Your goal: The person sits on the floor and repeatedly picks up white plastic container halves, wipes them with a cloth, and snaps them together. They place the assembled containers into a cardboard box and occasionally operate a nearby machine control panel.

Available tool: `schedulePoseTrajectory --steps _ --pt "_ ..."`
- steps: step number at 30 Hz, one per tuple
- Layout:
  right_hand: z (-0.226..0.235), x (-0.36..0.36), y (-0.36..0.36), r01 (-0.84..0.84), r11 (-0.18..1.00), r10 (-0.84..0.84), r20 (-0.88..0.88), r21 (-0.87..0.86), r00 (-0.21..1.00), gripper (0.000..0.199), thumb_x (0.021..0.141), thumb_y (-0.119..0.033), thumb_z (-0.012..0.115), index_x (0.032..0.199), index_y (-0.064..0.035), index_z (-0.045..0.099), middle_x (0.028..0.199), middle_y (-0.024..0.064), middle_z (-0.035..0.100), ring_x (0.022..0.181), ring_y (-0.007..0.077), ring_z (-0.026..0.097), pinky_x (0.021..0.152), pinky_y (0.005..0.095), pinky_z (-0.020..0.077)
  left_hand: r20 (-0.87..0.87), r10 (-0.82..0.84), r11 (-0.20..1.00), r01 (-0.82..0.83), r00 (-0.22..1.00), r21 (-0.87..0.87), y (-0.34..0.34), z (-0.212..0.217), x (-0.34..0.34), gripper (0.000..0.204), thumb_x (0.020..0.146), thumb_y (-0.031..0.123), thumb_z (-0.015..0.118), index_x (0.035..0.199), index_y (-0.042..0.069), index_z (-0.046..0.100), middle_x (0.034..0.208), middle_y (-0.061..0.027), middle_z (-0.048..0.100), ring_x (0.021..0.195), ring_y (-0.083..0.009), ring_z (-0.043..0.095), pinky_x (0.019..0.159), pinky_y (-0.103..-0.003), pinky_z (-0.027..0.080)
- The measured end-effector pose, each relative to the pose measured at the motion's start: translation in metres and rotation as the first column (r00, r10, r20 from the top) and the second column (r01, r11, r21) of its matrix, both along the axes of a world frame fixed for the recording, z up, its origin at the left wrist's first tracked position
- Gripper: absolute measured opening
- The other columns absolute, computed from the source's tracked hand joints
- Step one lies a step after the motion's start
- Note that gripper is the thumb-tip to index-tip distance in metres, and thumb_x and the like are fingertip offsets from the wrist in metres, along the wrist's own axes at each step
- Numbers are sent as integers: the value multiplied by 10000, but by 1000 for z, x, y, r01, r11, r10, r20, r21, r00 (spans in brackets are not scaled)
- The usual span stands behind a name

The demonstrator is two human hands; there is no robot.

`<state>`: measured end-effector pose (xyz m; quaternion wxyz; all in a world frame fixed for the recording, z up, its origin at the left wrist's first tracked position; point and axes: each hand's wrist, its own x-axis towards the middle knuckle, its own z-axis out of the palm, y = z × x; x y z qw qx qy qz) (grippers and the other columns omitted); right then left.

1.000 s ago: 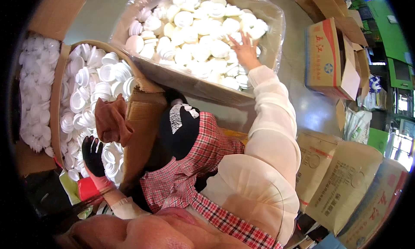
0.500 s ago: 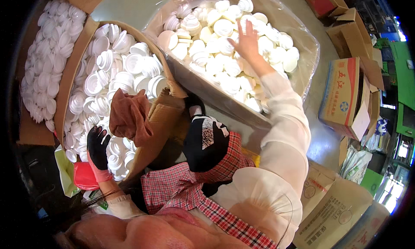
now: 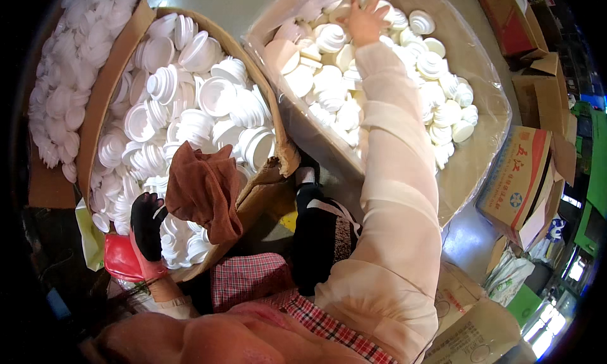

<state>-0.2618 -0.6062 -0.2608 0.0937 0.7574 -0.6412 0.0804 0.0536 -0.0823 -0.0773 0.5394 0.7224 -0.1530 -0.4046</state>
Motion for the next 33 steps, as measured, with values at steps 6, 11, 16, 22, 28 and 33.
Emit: schedulePoseTrajectory --steps 6,11,16,22,28,33 --pt "10 -15 -40 -55 955 51 22 291 998 858 703 -603 645 1413 -318 257 1509 170 77 1372 428 48 978 685 197 -29 -11 999 12 1000 35 -3 -7 3 350 936 255 441 1172 2 500 1104 -125 563 1027 -251 566 887 -388 467" --pt "-11 -65 -35 -234 967 251 208 -106 945 840 720 -583 640 1386 -174 333 1468 229 151 1316 478 155 997 624 228 -5 -17 999 17 1000 47 -3 -2 7 353 938 268 435 1173 15 507 1106 -128 565 1036 -252 565 878 -394 470" --pt "-11 -118 -28 304 953 -299 169 -2 939 868 795 -594 549 1355 24 306 1385 264 305 1297 381 274 1024 536 251 -87 14 999 -18 996 -43 5 -10 7 373 932 270 444 1200 15 492 1134 -136 559 1047 -256 559 883 -385 465" --pt "1 -109 -69 -323 880 102 526 349 845 734 824 -500 582 1370 -68 350 1418 202 321 1302 371 301 1056 398 288 -24 -117 992 118 993 41 -7 -11 -1 376 940 248 422 1228 10 475 1179 -133 537 1092 -244 537 923 -372 440" --pt "47 -140 71 -489 859 511 202 -152 836 684 818 -441 608 1380 -135 365 1468 129 255 1343 327 255 1070 491 227 -22 -96 995 95 995 -18 13 -3 7 442 931 302 419 1260 8 444 1195 -141 526 1102 -275 524 946 -428 426" --pt "77 -213 233 -535 792 553 24 294 833 733 782 -474 610 1413 -270 299 1512 51 141 1388 319 111 1060 605 166 0 -190 979 190 982 -68 25 -7 14 456 927 314 422 1283 28 414 1241 -135 491 1118 -276 501 975 -438 397"
